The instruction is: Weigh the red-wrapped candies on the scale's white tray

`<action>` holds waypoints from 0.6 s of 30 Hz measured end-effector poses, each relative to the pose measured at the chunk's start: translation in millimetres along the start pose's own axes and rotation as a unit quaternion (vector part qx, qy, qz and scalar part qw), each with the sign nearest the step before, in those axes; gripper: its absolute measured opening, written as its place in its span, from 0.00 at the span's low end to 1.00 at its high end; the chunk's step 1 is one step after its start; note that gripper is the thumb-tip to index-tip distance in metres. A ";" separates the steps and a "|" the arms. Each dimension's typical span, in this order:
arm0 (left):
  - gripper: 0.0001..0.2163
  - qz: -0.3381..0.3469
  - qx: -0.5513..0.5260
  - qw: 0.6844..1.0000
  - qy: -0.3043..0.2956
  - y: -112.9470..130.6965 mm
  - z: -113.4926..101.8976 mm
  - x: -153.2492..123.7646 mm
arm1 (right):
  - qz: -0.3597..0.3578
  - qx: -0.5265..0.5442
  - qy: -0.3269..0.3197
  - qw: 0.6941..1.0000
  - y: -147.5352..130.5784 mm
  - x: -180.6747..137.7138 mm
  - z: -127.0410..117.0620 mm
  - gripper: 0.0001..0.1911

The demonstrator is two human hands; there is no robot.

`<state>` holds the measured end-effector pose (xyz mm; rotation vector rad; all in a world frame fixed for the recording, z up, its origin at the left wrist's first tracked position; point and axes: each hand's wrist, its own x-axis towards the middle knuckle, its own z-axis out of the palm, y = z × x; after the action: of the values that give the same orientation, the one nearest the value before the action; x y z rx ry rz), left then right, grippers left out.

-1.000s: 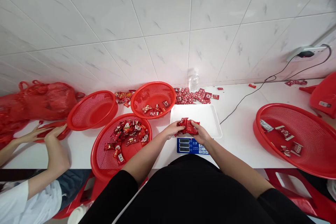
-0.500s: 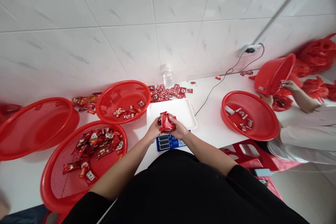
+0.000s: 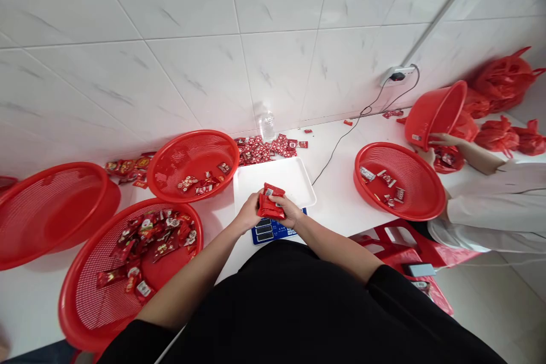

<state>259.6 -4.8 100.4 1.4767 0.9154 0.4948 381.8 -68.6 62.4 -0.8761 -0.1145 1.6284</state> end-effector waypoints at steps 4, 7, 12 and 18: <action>0.21 -0.031 -0.043 0.998 -0.037 -13.4 1.1 -6.6 | 0.034 0.010 -0.003 0.999 2.3 -1.3 -9.2 0.11; 0.26 -0.145 -0.114 0.982 0.049 -25.1 2.3 -13.4 | 0.060 0.017 -0.015 0.998 6.3 -2.9 -16.7 0.09; 0.31 -0.229 -0.228 0.938 0.128 -37.7 -6.0 -17.9 | 0.089 0.022 0.025 0.996 15.8 -3.6 -37.1 0.08; 0.41 -0.204 -0.178 0.951 0.147 -43.0 -15.1 -21.2 | 0.077 -0.024 0.041 0.996 13.3 -1.9 -53.2 0.06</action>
<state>224.9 -15.4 65.6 0.8677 1.2586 0.5438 402.5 -94.4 18.6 -1.0080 -0.0309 1.7357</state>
